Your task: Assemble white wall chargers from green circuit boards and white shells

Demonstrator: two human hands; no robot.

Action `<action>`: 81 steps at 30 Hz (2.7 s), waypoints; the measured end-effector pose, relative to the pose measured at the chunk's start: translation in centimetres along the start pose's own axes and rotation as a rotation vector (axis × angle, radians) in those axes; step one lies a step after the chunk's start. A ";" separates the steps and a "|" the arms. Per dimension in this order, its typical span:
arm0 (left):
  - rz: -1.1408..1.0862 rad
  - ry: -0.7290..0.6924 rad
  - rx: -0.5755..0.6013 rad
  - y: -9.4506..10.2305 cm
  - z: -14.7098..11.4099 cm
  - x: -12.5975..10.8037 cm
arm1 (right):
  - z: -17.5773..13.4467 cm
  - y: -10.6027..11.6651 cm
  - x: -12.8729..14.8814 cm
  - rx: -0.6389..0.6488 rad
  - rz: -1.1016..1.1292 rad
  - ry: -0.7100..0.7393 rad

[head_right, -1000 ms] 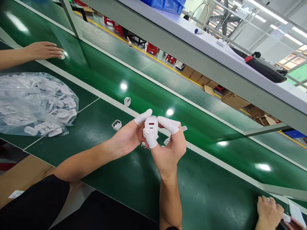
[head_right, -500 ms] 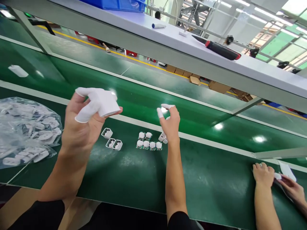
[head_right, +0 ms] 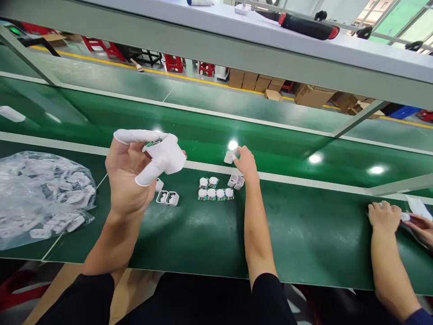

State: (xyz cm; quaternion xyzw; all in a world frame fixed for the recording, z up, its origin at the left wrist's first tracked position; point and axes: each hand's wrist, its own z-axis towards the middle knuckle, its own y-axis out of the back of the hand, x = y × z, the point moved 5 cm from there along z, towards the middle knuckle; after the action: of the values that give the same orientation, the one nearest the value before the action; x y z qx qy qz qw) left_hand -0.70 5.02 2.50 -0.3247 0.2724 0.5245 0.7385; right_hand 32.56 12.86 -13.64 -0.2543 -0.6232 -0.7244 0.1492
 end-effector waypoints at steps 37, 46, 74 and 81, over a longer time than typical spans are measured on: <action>-0.077 0.071 0.112 -3.3 -1.2 -0.4 | -10.2 6.1 -6.9 0.450 0.293 -0.509; -0.002 -0.001 0.177 -4.7 -1.9 0.9 | -13.3 13.1 2.3 0.103 0.192 -0.102; 0.284 -0.449 0.415 -4.5 -0.9 -0.7 | -17.8 13.4 17.0 -0.279 0.420 0.792; 0.210 -0.310 0.469 -4.1 -1.3 0.4 | -18.3 14.0 15.9 -0.354 0.610 0.831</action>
State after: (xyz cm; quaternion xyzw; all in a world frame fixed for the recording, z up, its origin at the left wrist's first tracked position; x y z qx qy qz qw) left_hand 3.22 3.28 2.21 -0.0312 0.3022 0.5639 0.7679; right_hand 23.57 -5.99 5.04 -0.1371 -0.2784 -0.7815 0.5413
